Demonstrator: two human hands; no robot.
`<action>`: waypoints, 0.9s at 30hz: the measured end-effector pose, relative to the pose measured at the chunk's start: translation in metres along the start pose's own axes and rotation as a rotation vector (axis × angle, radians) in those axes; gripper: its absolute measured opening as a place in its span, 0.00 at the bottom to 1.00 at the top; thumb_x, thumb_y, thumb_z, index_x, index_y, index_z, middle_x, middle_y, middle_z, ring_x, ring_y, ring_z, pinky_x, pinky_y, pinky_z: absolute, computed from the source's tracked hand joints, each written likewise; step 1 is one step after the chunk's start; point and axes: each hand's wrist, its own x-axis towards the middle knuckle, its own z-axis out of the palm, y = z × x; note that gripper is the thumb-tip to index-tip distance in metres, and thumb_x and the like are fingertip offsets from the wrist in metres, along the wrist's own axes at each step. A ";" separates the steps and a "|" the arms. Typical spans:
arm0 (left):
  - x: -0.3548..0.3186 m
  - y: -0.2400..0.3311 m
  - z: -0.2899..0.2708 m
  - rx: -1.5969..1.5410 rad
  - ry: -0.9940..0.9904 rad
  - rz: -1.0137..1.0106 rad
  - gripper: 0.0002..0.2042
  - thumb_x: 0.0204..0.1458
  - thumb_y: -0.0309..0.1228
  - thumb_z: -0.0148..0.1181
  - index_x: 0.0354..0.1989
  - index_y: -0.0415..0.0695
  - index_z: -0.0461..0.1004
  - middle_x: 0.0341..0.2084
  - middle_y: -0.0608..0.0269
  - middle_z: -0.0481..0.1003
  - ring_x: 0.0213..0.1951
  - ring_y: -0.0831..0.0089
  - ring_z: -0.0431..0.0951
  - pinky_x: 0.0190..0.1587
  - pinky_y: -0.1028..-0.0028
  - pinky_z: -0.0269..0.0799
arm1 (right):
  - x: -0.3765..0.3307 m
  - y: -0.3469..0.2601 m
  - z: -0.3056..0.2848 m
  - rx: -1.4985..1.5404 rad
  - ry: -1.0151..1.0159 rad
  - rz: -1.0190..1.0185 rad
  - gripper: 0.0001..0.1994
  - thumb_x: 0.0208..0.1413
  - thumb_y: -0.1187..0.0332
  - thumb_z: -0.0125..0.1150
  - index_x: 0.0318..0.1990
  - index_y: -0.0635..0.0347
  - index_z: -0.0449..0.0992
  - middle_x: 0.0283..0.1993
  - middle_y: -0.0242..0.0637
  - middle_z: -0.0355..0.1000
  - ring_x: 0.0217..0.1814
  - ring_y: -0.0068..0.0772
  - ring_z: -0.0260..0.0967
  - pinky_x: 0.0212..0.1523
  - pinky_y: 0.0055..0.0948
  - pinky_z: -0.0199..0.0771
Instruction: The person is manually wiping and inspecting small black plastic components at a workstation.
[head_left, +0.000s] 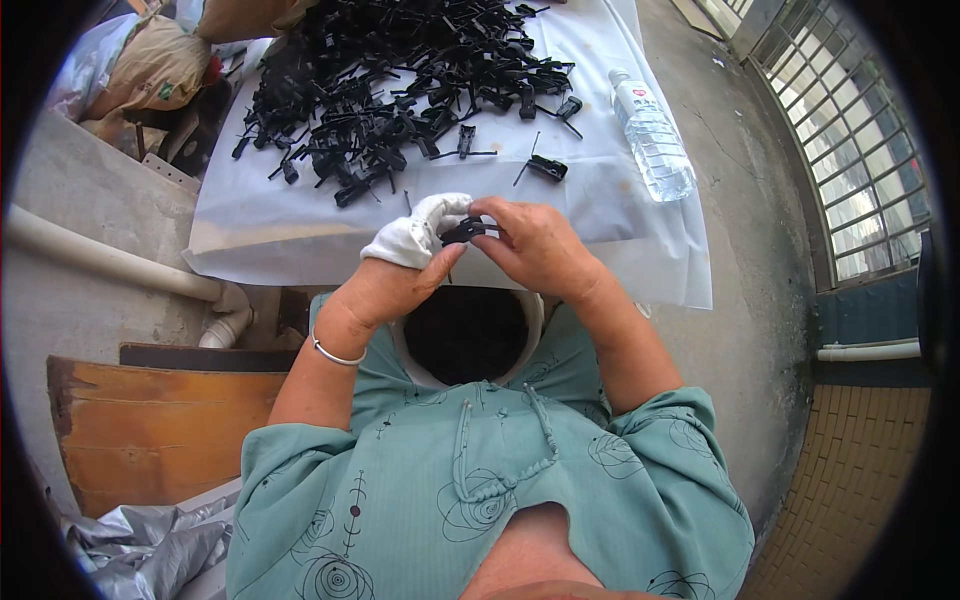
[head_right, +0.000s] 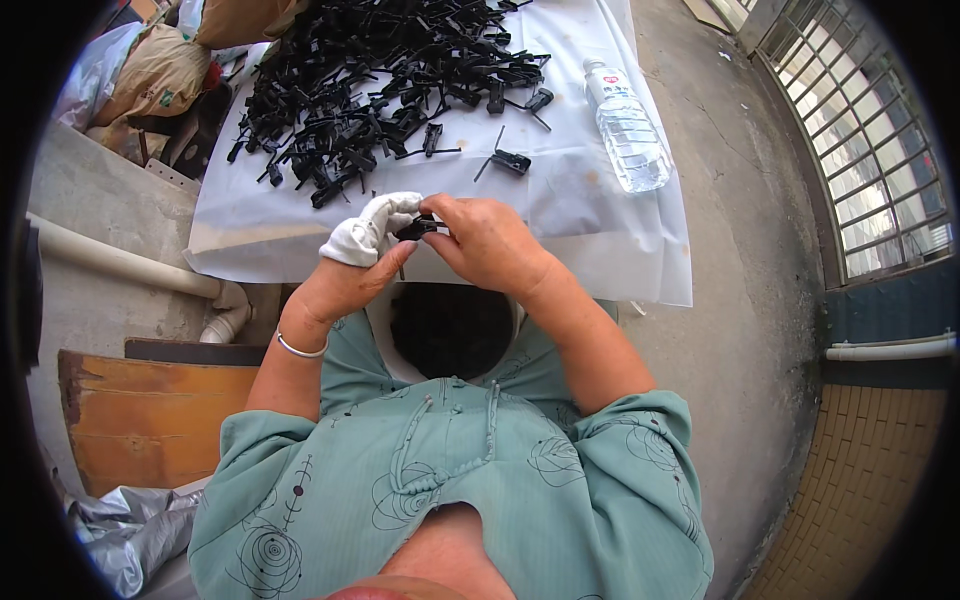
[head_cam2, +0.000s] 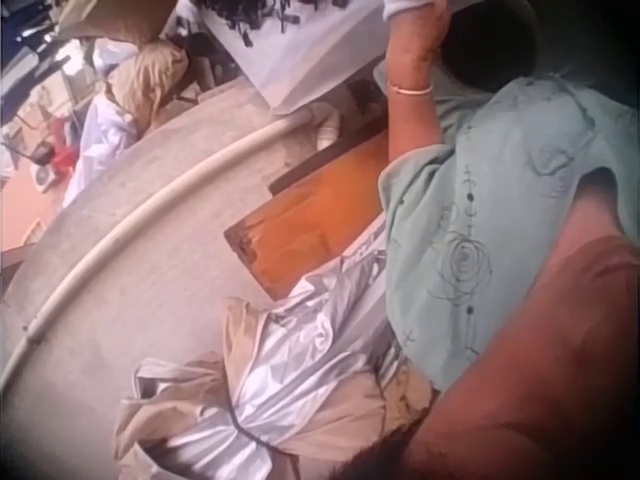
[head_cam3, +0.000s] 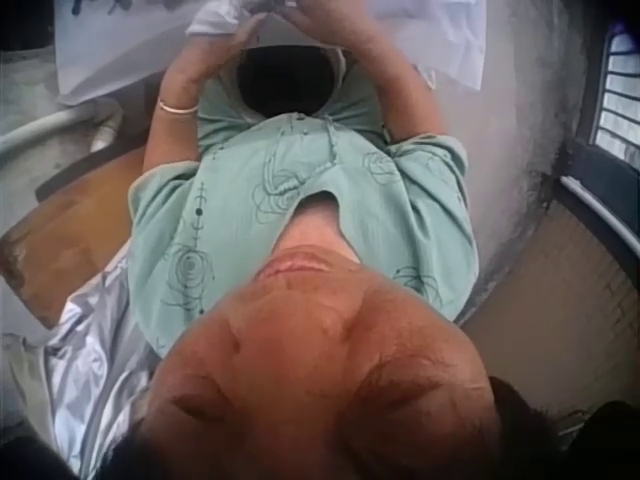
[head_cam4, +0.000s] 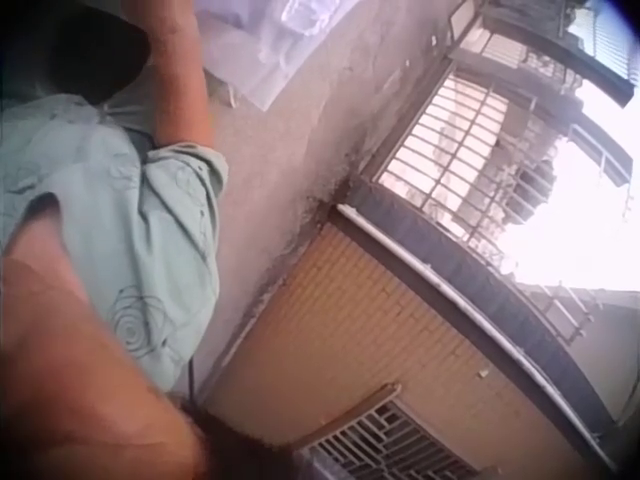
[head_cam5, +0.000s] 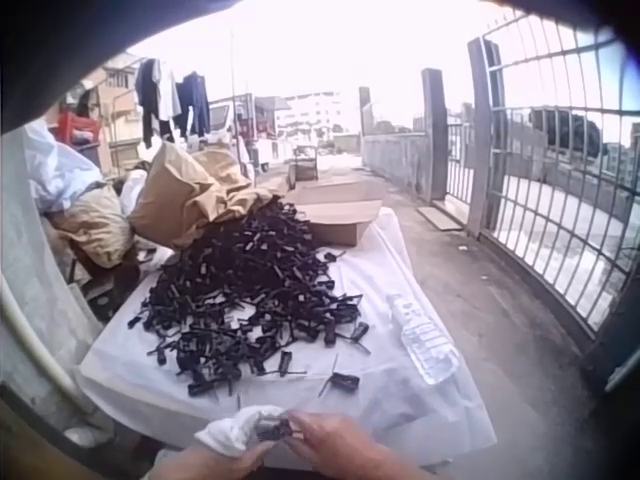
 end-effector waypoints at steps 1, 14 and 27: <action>-0.001 0.000 0.001 0.000 -0.002 0.002 0.15 0.50 0.23 0.53 0.48 0.38 0.66 0.36 0.52 0.73 0.34 0.65 0.75 0.38 0.73 0.70 | -0.001 -0.005 -0.002 0.045 0.025 -0.011 0.16 0.44 0.72 0.61 0.43 0.59 0.69 0.24 0.39 0.69 0.21 0.37 0.67 0.24 0.32 0.66; -0.018 -0.001 0.018 -0.463 0.124 -0.218 0.12 0.53 0.24 0.49 0.46 0.37 0.66 0.28 0.66 0.71 0.21 0.85 0.68 0.22 0.84 0.65 | 0.002 -0.024 0.017 0.420 0.294 0.256 0.07 0.49 0.71 0.61 0.28 0.64 0.70 0.18 0.32 0.62 0.18 0.18 0.55 0.20 0.21 0.58; -0.020 -0.008 0.029 0.121 0.356 0.111 0.13 0.47 0.22 0.53 0.43 0.33 0.69 0.35 0.51 0.74 0.37 0.63 0.75 0.43 0.71 0.70 | -0.012 -0.026 0.048 0.556 0.179 0.368 0.12 0.58 0.67 0.49 0.25 0.65 0.69 0.19 0.33 0.63 0.22 0.21 0.56 0.25 0.24 0.60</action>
